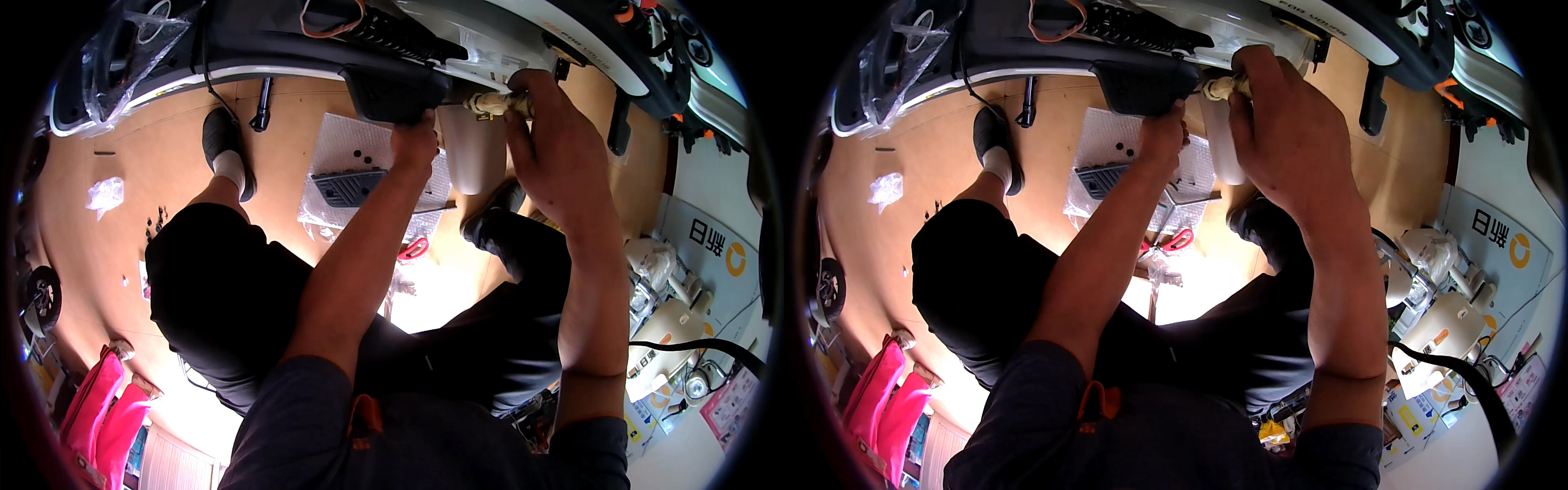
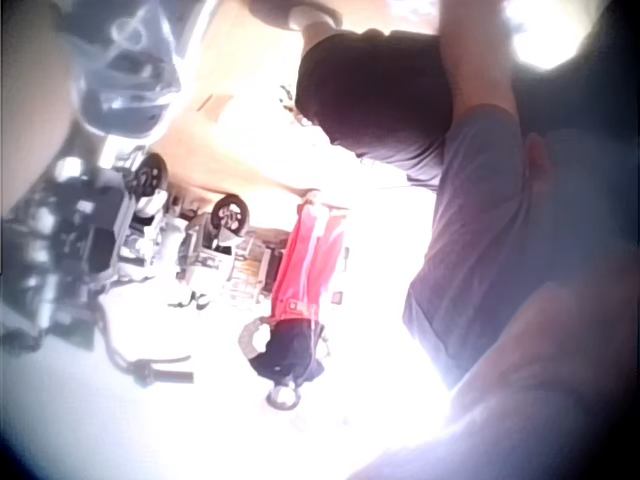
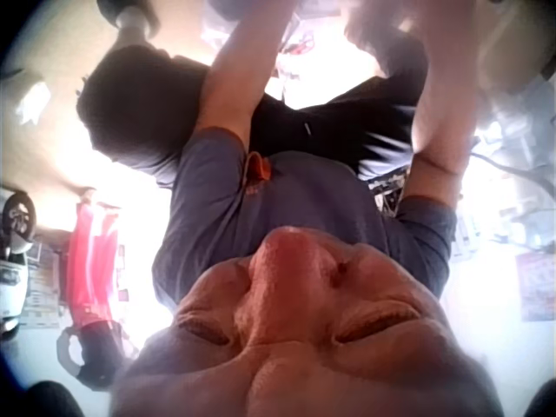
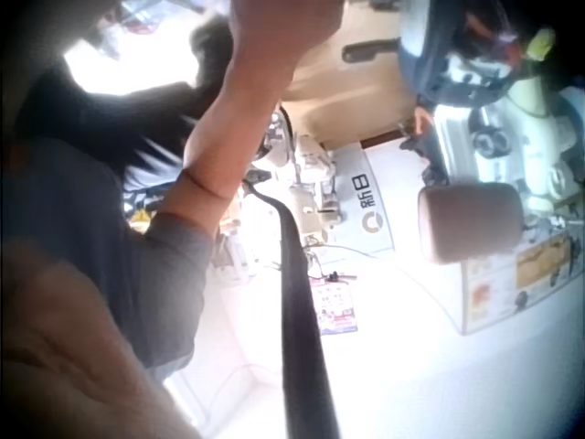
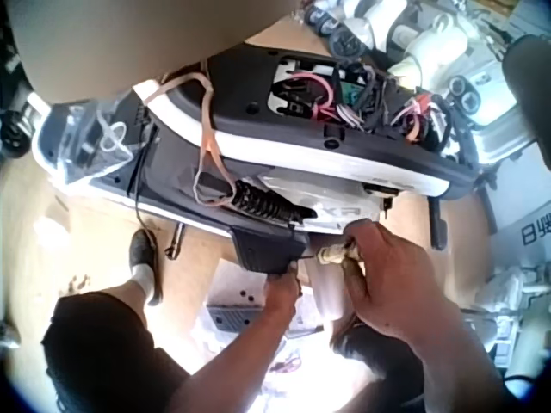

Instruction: The person uses red scissors to cut a zip tie on a black plastic panel, then uses a screwdriver to remove screws and detach the panel from the scooter. The person then reattaches the panel and secures it with screws.

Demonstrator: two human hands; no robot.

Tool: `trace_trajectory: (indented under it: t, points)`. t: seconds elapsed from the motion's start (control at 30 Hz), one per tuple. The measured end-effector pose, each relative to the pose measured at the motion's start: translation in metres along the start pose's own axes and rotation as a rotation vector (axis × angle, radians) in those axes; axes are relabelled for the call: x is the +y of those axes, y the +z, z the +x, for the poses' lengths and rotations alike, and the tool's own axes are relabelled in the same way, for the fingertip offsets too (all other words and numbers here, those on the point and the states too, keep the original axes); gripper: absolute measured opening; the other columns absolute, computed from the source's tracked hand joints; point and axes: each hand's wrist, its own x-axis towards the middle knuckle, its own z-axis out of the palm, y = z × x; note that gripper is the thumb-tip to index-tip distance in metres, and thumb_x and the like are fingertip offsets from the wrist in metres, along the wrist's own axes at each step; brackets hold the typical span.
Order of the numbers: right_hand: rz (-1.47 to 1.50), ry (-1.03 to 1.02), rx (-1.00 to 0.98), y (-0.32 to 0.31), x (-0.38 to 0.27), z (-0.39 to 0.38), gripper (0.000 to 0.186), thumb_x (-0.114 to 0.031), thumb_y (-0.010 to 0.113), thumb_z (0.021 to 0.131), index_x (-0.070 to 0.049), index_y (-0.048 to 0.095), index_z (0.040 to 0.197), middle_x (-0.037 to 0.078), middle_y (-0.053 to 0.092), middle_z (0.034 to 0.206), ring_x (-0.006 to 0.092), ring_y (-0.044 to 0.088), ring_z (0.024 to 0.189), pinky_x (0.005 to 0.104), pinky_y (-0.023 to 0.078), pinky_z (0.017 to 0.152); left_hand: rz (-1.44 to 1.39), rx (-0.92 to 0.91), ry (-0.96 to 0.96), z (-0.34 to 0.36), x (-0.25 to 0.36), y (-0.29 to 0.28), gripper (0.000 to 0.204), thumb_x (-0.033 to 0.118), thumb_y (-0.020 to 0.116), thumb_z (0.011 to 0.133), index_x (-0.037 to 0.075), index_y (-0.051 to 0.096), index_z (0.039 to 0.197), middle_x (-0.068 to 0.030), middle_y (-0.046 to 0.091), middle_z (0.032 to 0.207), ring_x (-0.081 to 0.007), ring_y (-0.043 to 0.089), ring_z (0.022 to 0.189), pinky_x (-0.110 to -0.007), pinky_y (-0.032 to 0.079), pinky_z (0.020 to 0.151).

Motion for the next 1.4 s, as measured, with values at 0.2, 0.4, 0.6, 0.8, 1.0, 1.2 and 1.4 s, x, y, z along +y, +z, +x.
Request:
trace_trajectory:
  t: [0.2, 0.4, 0.6, 0.8, 1.0, 1.2, 1.4]
  points:
    - [-0.206, 0.309, -0.272, -0.009, -0.001, 0.016, 0.033, -0.033, 0.067, 0.099, -0.009, 0.054, 0.118, 0.018, 0.073, 0.089, 0.0398, 0.073, 0.080, 0.0504, 0.056, 0.069, -0.051, -0.006, -0.104, -0.002, 0.004, 0.002, 0.032, 0.030, 0.075, 0.097, 0.001, 0.067, 0.086, -0.0062, 0.062, 0.066, -0.0176, 0.059, 0.050, -0.037, 0.045, 0.044]
    - [-0.014, -0.042, 0.026, -0.003, 0.002, 0.004, 0.035, -0.039, 0.065, 0.101, -0.007, 0.057, 0.112, 0.018, 0.072, 0.087, 0.0386, 0.072, 0.078, 0.0491, 0.056, 0.068, -0.029, -0.031, -0.047, -0.002, 0.005, 0.000, 0.031, 0.028, 0.075, 0.097, 0.002, 0.066, 0.084, -0.0037, 0.059, 0.064, -0.0163, 0.056, 0.049, -0.036, 0.044, 0.044]
    - [-0.092, 0.262, -0.237, -0.014, -0.006, 0.016, 0.030, -0.027, 0.069, 0.096, -0.006, 0.061, 0.117, 0.018, 0.070, 0.105, 0.0375, 0.072, 0.091, 0.0484, 0.056, 0.075, -0.027, -0.014, -0.128, -0.008, 0.012, 0.002, 0.028, 0.027, 0.075, 0.097, 0.001, 0.068, 0.089, -0.0038, 0.060, 0.066, -0.0155, 0.056, 0.050, -0.035, 0.044, 0.044]
    - [0.094, -0.148, 0.005, -0.003, 0.004, 0.009, 0.028, -0.027, 0.068, 0.097, -0.004, 0.066, 0.113, 0.016, 0.071, 0.100, 0.0357, 0.072, 0.090, 0.0468, 0.056, 0.074, -0.034, -0.027, -0.115, -0.008, 0.013, 0.004, 0.026, 0.027, 0.072, 0.101, 0.010, 0.058, 0.087, 0.0019, 0.049, 0.063, -0.0118, 0.046, 0.048, -0.032, 0.036, 0.044]
    - [-0.141, 0.191, -0.182, -0.009, -0.005, 0.017, 0.024, -0.029, 0.063, 0.102, -0.005, 0.063, 0.102, 0.017, 0.070, 0.099, 0.0365, 0.072, 0.084, 0.0468, 0.056, 0.069, 0.003, -0.009, -0.102, -0.003, 0.008, 0.001, 0.030, 0.030, 0.076, 0.096, 0.003, 0.067, 0.089, -0.0051, 0.061, 0.066, -0.0160, 0.057, 0.050, -0.036, 0.043, 0.043]
    - [-0.060, -0.034, 0.046, -0.002, -0.004, 0.005, 0.023, -0.031, 0.063, 0.102, -0.008, 0.062, 0.104, 0.014, 0.073, 0.092, 0.0360, 0.073, 0.081, 0.0442, 0.056, 0.067, -0.013, 0.003, -0.095, -0.002, 0.002, 0.002, 0.032, 0.031, 0.076, 0.096, 0.003, 0.067, 0.084, -0.0053, 0.060, 0.063, -0.0168, 0.057, 0.049, -0.036, 0.043, 0.043]
    - [-0.090, 0.079, -0.038, -0.010, -0.001, 0.010, 0.026, -0.033, 0.066, 0.100, -0.008, 0.062, 0.103, 0.015, 0.074, 0.092, 0.0366, 0.073, 0.080, 0.0445, 0.056, 0.066, 0.028, 0.023, -0.060, -0.002, 0.003, 0.002, 0.034, 0.031, 0.077, 0.095, 0.001, 0.068, 0.083, -0.0067, 0.062, 0.065, -0.0175, 0.057, 0.049, -0.039, 0.042, 0.045]
